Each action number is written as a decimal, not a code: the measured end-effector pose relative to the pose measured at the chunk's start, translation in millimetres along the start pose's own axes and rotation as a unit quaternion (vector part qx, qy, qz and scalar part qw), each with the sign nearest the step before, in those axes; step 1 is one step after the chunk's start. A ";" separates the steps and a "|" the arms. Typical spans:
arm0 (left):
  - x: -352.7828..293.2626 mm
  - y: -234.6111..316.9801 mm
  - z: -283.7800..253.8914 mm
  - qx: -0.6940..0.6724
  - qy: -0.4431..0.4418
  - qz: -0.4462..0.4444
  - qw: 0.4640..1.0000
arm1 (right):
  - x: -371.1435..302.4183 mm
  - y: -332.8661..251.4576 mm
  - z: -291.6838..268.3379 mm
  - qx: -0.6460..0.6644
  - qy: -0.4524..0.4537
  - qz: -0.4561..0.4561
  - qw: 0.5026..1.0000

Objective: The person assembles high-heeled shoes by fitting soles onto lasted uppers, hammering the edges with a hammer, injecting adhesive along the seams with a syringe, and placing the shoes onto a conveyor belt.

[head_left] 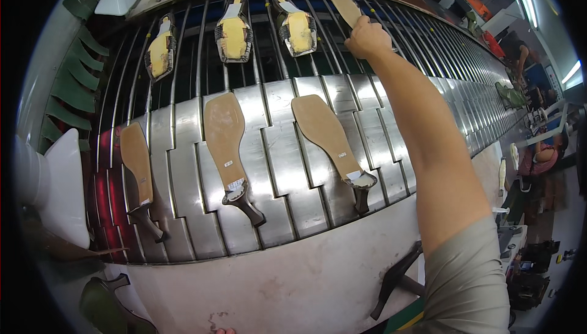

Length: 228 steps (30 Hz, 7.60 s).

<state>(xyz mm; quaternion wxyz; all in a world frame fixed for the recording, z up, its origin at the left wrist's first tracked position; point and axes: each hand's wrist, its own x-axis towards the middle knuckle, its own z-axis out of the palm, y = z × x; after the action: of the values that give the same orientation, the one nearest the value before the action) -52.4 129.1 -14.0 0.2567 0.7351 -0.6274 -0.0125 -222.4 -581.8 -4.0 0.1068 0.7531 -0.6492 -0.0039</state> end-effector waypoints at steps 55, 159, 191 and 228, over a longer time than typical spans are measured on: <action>124.4 -35.6 10.1 -0.686 0.075 -0.116 0.714 | -563.3 -45.3 -86.3 0.795 -0.147 -0.008 0.588; 49.9 28.5 -97.5 -0.718 -0.118 0.136 0.672 | -667.5 -55.4 -214.8 0.820 -0.225 -0.154 0.504; 110.1 35.3 -75.6 -0.789 -0.116 0.045 0.601 | -592.3 -42.0 -223.6 0.844 -0.294 -0.044 0.447; 2.1 32.1 -142.0 -0.657 0.005 0.007 0.754 | -671.9 -62.1 -233.0 0.665 -0.118 -0.323 0.663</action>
<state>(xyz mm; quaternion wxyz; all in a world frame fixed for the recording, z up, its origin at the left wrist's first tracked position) -32.9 175.8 122.5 0.6792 0.3813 -0.4691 -0.4162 -233.6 120.4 124.1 -0.5080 0.7795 -0.2017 0.3059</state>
